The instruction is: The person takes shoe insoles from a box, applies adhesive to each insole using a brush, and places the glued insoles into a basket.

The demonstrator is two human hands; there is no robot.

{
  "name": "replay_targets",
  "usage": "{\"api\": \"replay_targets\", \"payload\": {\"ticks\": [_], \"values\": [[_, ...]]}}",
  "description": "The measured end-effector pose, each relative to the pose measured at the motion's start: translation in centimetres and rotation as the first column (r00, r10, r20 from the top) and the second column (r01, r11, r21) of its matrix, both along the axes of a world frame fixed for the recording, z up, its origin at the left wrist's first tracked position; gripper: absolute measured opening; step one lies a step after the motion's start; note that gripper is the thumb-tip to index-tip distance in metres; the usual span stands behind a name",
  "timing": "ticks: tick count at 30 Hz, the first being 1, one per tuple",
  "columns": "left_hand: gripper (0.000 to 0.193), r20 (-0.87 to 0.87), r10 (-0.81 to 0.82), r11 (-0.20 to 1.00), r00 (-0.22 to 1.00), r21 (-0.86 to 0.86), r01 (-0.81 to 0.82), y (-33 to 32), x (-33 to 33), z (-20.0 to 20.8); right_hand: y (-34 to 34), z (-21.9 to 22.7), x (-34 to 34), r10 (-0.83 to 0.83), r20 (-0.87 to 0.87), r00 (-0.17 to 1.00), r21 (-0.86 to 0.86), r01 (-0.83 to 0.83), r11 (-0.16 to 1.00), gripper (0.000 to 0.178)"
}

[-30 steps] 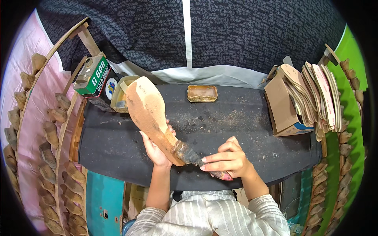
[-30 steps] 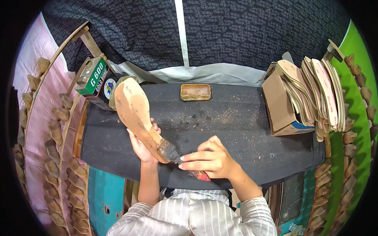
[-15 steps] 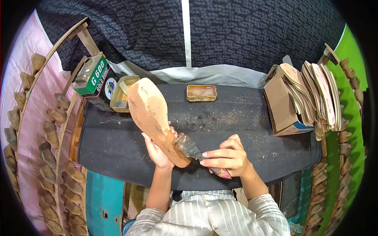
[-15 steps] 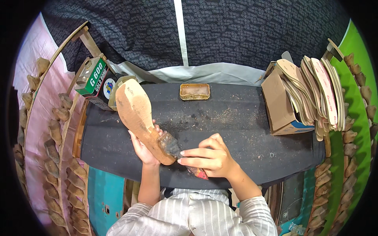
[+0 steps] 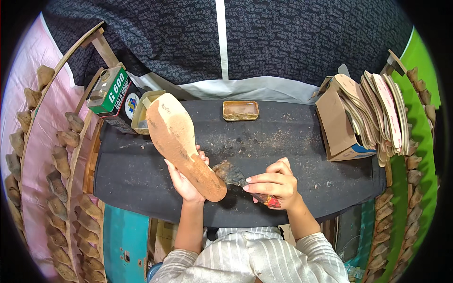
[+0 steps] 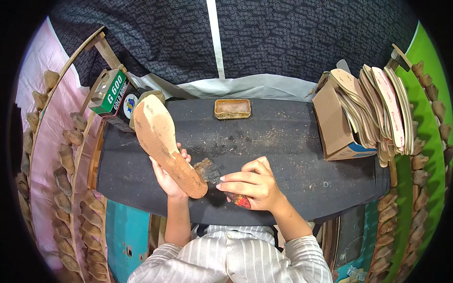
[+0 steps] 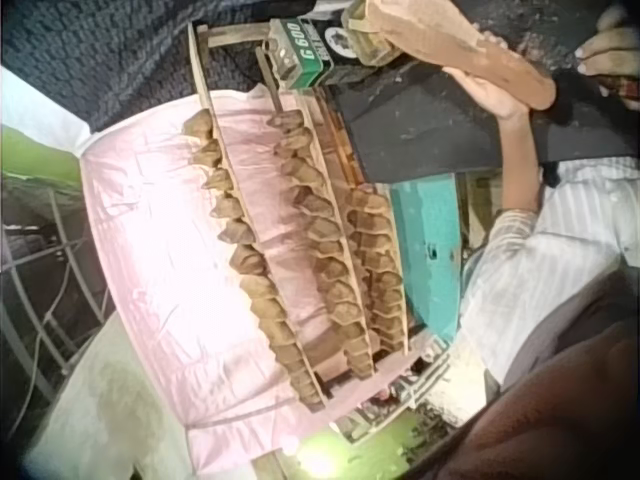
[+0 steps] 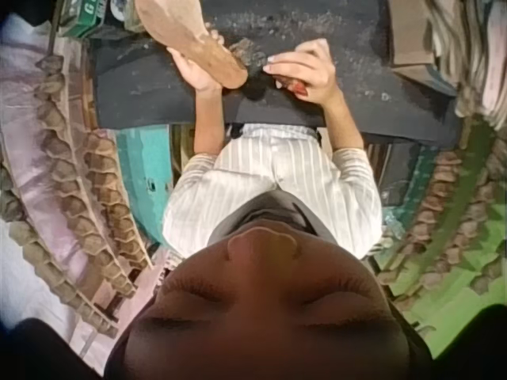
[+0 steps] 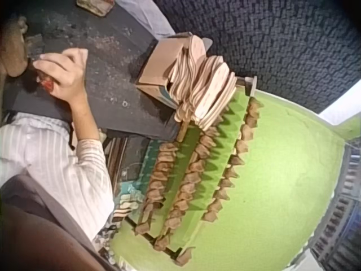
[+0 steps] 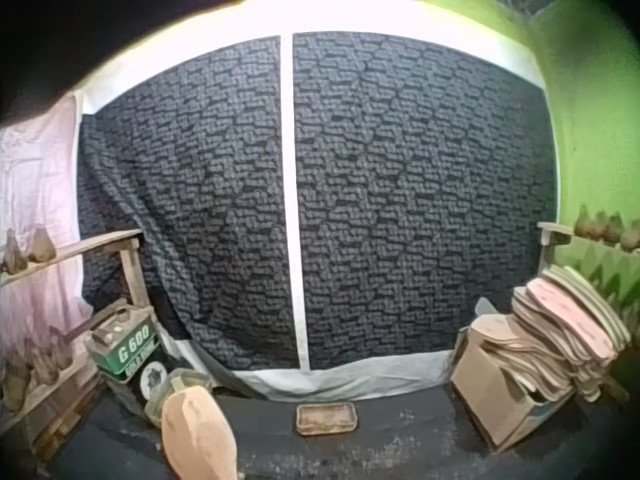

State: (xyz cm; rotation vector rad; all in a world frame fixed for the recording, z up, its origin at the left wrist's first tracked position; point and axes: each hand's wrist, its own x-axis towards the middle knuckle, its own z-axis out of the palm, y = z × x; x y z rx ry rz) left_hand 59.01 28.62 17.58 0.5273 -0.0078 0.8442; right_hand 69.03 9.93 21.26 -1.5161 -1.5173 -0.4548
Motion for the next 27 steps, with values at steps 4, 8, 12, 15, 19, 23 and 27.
{"api": "replay_targets", "payload": {"ticks": [4, 8, 12, 15, 19, 23, 27], "values": [[0.057, -0.04, -0.032, 0.999, 0.999, -0.034, 0.031, 0.5, -0.3, -0.5, -0.1, 0.1, -0.2, -0.003, -0.017, 1.0, 0.042, 0.004, 0.999, 0.028], [0.056, -0.072, 0.034, 0.999, 0.997, -0.019, -0.036, -0.2, -0.2, 0.0, 0.3, 0.5, -0.4, -0.004, 0.015, 1.0, 0.017, 0.004, 1.0, 0.026], [0.056, -0.041, 0.006, 1.0, 0.999, -0.012, -0.007, 0.2, -0.2, -0.4, -0.3, 0.4, -0.3, -0.002, 0.011, 1.0, -0.01, 0.003, 1.0, 0.025], [0.056, -0.008, -0.015, 1.0, 1.0, 0.005, 0.015, 0.3, -0.2, -0.6, -0.7, 0.8, 0.1, 0.036, 0.001, 0.999, -0.037, -0.036, 0.999, 0.025], [0.063, -0.021, -0.035, 0.999, 0.999, -0.036, 0.034, -0.1, -0.1, -0.4, -0.4, 0.7, -0.2, 0.025, -0.014, 1.0, 0.008, -0.025, 1.0, 0.025], [0.064, -0.069, -0.01, 1.0, 0.998, -0.03, 0.008, -0.1, -0.1, -0.4, 0.0, 0.9, -0.5, -0.009, 0.029, 1.0, -0.016, 0.009, 1.0, 0.026], [0.06, -0.002, -0.05, 0.999, 0.999, -0.007, 0.05, 0.4, -0.3, -0.7, -0.7, 1.4, -0.1, 0.038, -0.007, 0.999, -0.044, -0.039, 0.998, 0.026]]}}
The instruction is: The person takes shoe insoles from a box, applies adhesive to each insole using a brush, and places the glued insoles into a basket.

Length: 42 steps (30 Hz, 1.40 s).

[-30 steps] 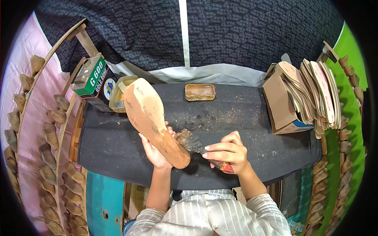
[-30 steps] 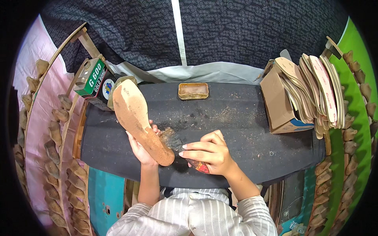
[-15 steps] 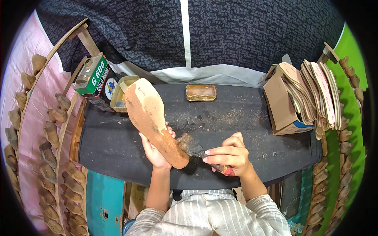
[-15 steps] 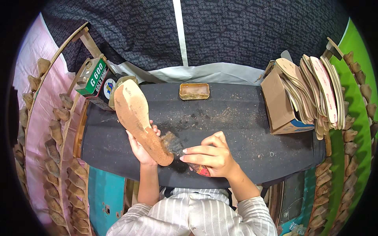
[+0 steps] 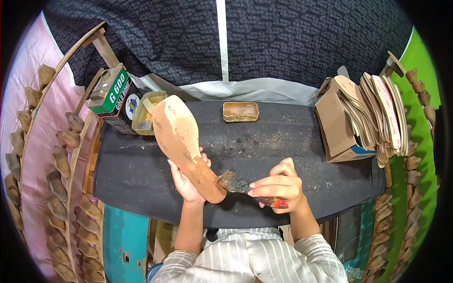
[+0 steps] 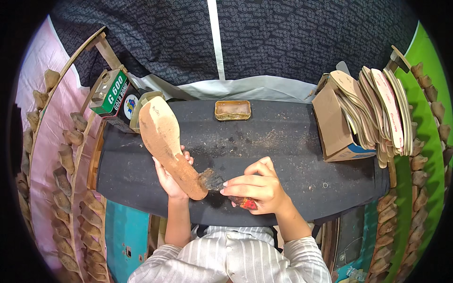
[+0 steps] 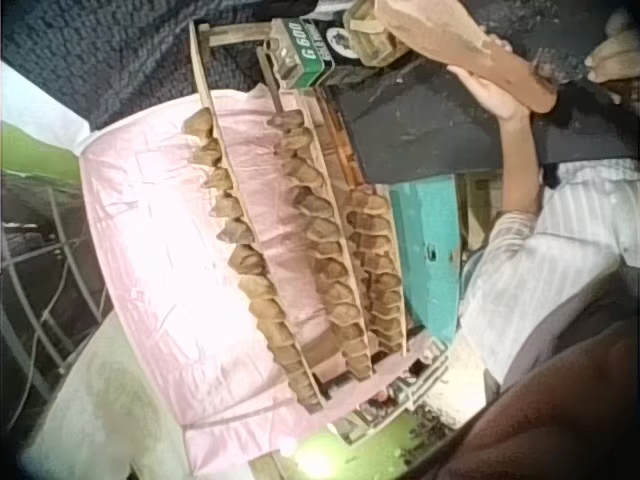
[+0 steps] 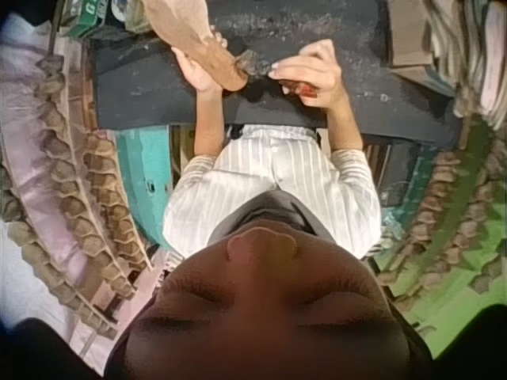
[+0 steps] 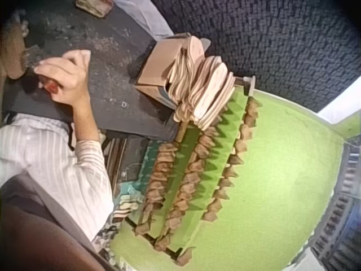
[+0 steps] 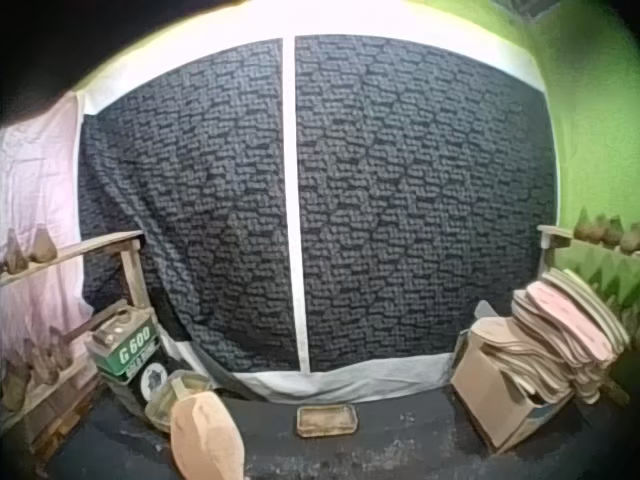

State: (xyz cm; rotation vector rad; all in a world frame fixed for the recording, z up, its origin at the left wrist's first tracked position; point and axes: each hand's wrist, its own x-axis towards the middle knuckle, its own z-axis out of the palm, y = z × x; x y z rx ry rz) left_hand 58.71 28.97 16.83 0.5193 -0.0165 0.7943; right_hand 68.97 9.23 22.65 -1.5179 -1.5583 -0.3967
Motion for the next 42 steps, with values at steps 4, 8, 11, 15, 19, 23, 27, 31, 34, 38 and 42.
{"api": "replay_targets", "payload": {"ticks": [4, 8, 11, 15, 19, 23, 27, 31, 34, 38, 42], "values": [[0.056, -0.022, -0.075, 0.995, 0.997, 0.062, 0.077, -0.2, -0.3, -0.4, 0.7, -0.2, 0.0, -0.009, -0.017, 1.0, 0.096, 0.01, 0.995, 0.028], [0.058, -0.162, -0.037, 0.995, 0.986, -0.102, 0.021, -1.6, 0.2, 0.2, 2.2, 0.1, -0.2, -0.076, 0.063, 0.995, 0.17, 0.065, 0.983, 0.031], [0.056, -0.004, -0.121, 0.992, 0.993, -0.045, 0.121, -1.5, -0.1, -0.2, 2.4, -0.1, -0.5, -0.077, 0.12, 0.99, 0.104, 0.064, 0.992, 0.028], [0.058, 0.043, -0.161, 0.983, 0.986, 0.093, 0.156, 0.7, -0.2, -1.6, 1.6, -0.6, -0.6, 0.018, 0.091, 0.996, 0.02, -0.02, 1.0, 0.026], [0.06, -0.081, -0.072, 0.997, 0.994, 0.028, 0.074, -0.4, -0.5, 0.3, 1.2, -0.3, -0.1, 0.059, 0.047, 0.997, 0.019, -0.06, 0.998, 0.025], [0.061, -0.133, -0.116, 0.992, 0.984, -0.072, 0.107, -1.3, -0.6, -0.2, 2.3, 0.6, 0.2, -0.122, 0.104, 0.987, 0.165, 0.104, 0.981, 0.027], [0.061, -0.043, -0.203, 0.976, 0.978, 0.07, 0.205, -1.6, -0.4, -1.0, 3.0, 1.2, 0.0, -0.198, 0.161, 0.967, 0.155, 0.174, 0.973, 0.028], [0.061, -0.122, -0.124, 0.991, 0.985, -0.058, 0.118, -1.2, -0.4, -0.6, 2.4, 0.7, -0.3, -0.087, 0.152, 0.985, 0.063, 0.078, 0.995, 0.027], [0.061, -0.154, -0.081, 0.996, 0.985, 0.028, 0.086, -0.4, -0.5, -1.4, 1.6, 0.4, -0.1, 0.053, 0.075, 0.996, 0.0, -0.053, 0.999, 0.029], [0.06, -0.085, -0.133, 0.989, 0.987, 0.045, 0.138, -0.9, -0.4, -1.0, 2.1, 1.0, 0.3, 0.082, 0.025, 0.996, 0.022, -0.082, 0.996, 0.028], [0.06, 0.048, -0.218, 0.976, 0.975, 0.007, 0.218, -1.2, -0.4, -1.1, 2.8, 1.2, 0.2, -0.094, 0.073, 0.993, 0.148, 0.082, 0.986, 0.024]]}}
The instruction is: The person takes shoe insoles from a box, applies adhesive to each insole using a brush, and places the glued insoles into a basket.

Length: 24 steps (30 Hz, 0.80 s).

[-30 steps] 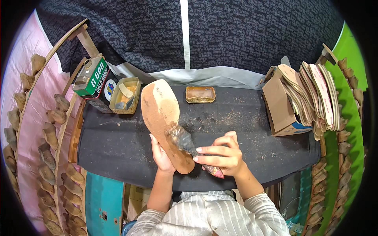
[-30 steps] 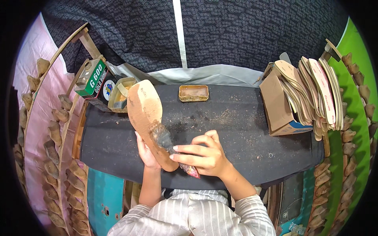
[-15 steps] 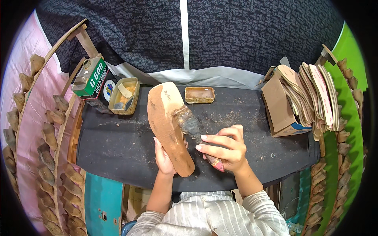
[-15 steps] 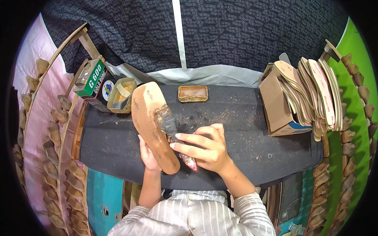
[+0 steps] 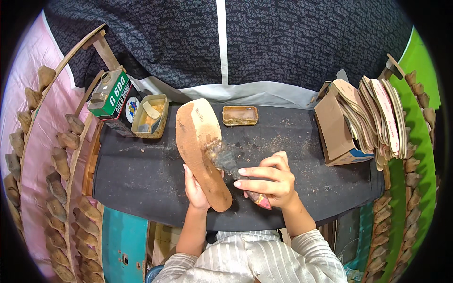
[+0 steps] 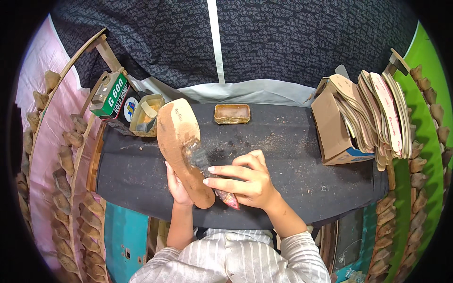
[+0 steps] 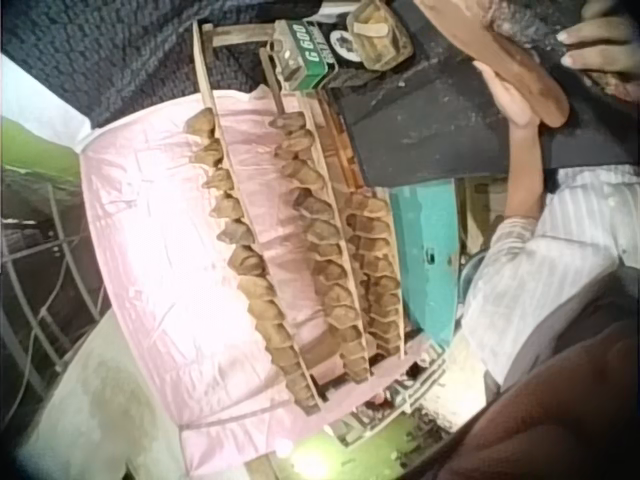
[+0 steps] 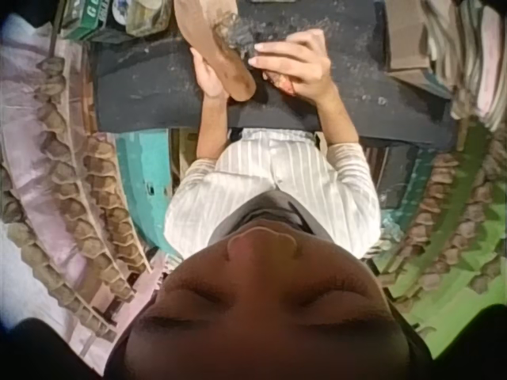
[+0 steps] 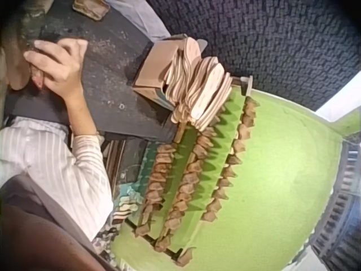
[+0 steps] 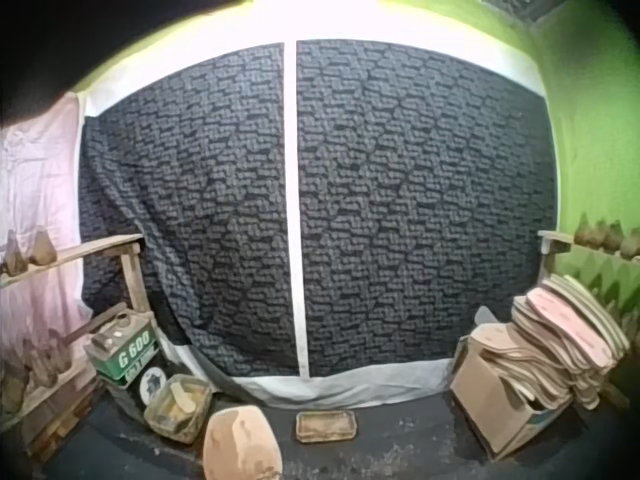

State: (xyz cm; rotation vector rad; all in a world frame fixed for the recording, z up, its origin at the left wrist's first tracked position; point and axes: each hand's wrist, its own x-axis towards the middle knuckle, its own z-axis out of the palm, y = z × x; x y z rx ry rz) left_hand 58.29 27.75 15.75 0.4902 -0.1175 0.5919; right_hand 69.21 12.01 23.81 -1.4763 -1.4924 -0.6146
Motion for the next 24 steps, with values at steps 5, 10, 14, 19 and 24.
{"api": "replay_targets", "payload": {"ticks": [5, 10, 14, 19, 24], "values": [[0.06, -0.162, 0.147, 0.988, 0.976, 0.063, -0.138, 0.8, 0.2, 0.2, -0.9, -0.3, 0.0, 0.241, 0.004, 0.971, -0.198, -0.235, 0.952, 0.021], [0.062, -0.128, 0.176, 0.983, 0.976, 0.084, -0.166, 1.1, 0.0, 0.5, -1.1, 0.0, 1.0, 0.344, -0.143, 0.928, -0.147, -0.364, 0.92, 0.032], [0.062, -0.193, 0.188, 0.982, 0.963, 0.047, -0.182, 1.1, -0.4, 0.7, -0.2, -1.4, 3.8, 0.176, -0.279, 0.944, 0.052, -0.168, 0.984, 0.03], [0.062, -0.115, 0.151, 0.988, 0.982, 0.051, -0.146, 1.0, -0.4, 0.6, 3.4, -4.0, 9.1, -0.247, -0.385, 0.889, -0.059, 0.243, 0.968, 0.028], [0.062, -0.095, 0.088, 0.995, 0.992, 0.05, -0.084, 1.0, -0.7, 0.5, 5.7, -7.1, 12.1, -0.419, -0.191, 0.888, -0.219, 0.377, 0.9, 0.029]]}}
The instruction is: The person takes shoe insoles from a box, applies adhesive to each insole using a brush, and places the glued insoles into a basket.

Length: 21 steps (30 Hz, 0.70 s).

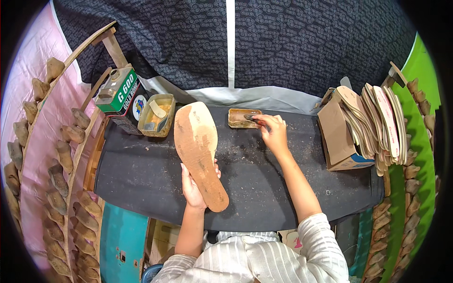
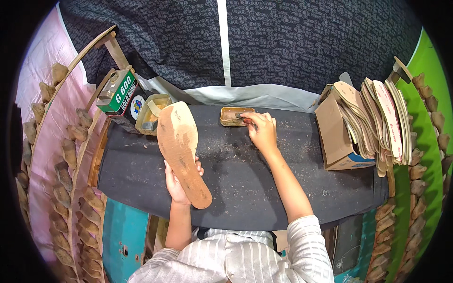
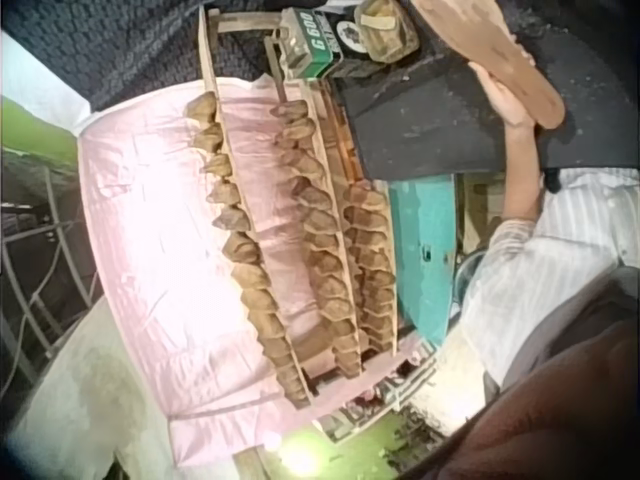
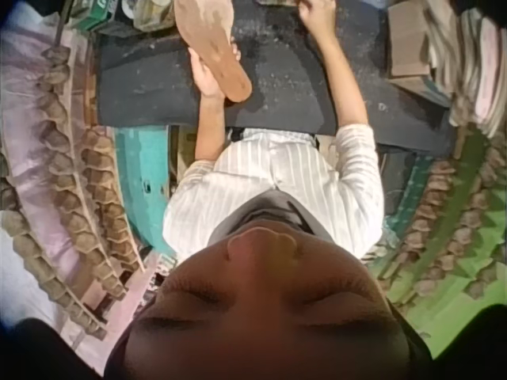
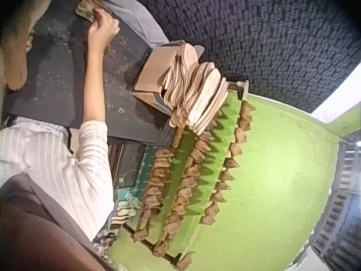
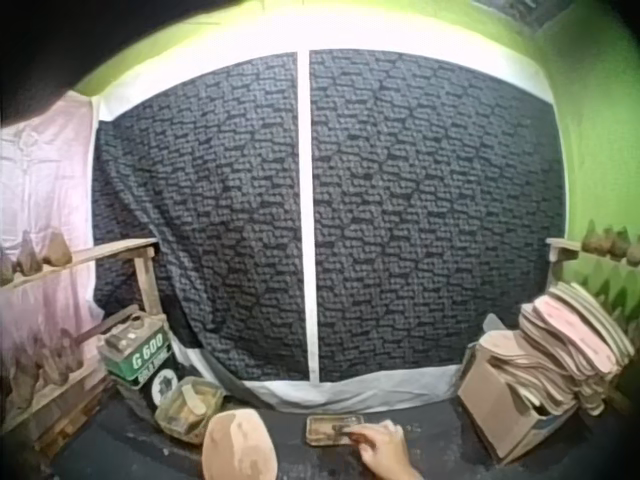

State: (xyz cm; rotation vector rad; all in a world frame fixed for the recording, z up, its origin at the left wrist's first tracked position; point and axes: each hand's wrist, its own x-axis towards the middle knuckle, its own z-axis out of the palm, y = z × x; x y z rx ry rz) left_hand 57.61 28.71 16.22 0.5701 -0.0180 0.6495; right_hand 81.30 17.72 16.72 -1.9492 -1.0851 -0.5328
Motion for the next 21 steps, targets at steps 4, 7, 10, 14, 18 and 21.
{"api": "replay_targets", "payload": {"ticks": [4, 7, 10, 14, 18, 21], "values": [[0.062, 0.02, -0.05, 0.999, 0.999, -0.006, 0.05, -0.1, -0.1, -0.1, 1.3, -2.1, 1.4, -0.069, 0.017, 0.997, -0.063, 0.07, 0.996, 0.029], [0.063, -0.011, -0.042, 0.999, 0.999, 0.009, 0.043, 0.1, -0.1, -0.1, 1.1, -2.3, 1.5, -0.081, 0.029, 0.996, -0.007, 0.081, 0.997, 0.029], [0.06, -0.094, 0.018, 0.999, 0.995, -0.031, -0.021, -0.2, 0.1, 0.5, 1.1, -2.3, 1.7, -0.072, -0.008, 0.997, -0.054, 0.071, 0.996, 0.03], [0.062, 0.007, -0.061, 0.998, 0.998, -0.012, 0.061, 0.1, 0.2, -0.3, 0.7, -2.2, 2.1, -0.093, -0.003, 0.996, -0.031, 0.093, 0.995, 0.032], [0.063, -0.022, -0.069, 0.998, 0.997, -0.001, 0.069, 0.0, 0.6, -0.7, 0.2, -0.7, 0.8, -0.036, -0.098, 0.995, 0.159, 0.051, 0.986, 0.034], [0.063, -0.054, -0.066, 0.998, 0.996, 0.003, 0.066, -0.2, 0.8, -1.0, 0.1, 2.2, -1.6, 0.002, -0.044, 0.999, 0.282, 0.01, 0.959, 0.036]]}}
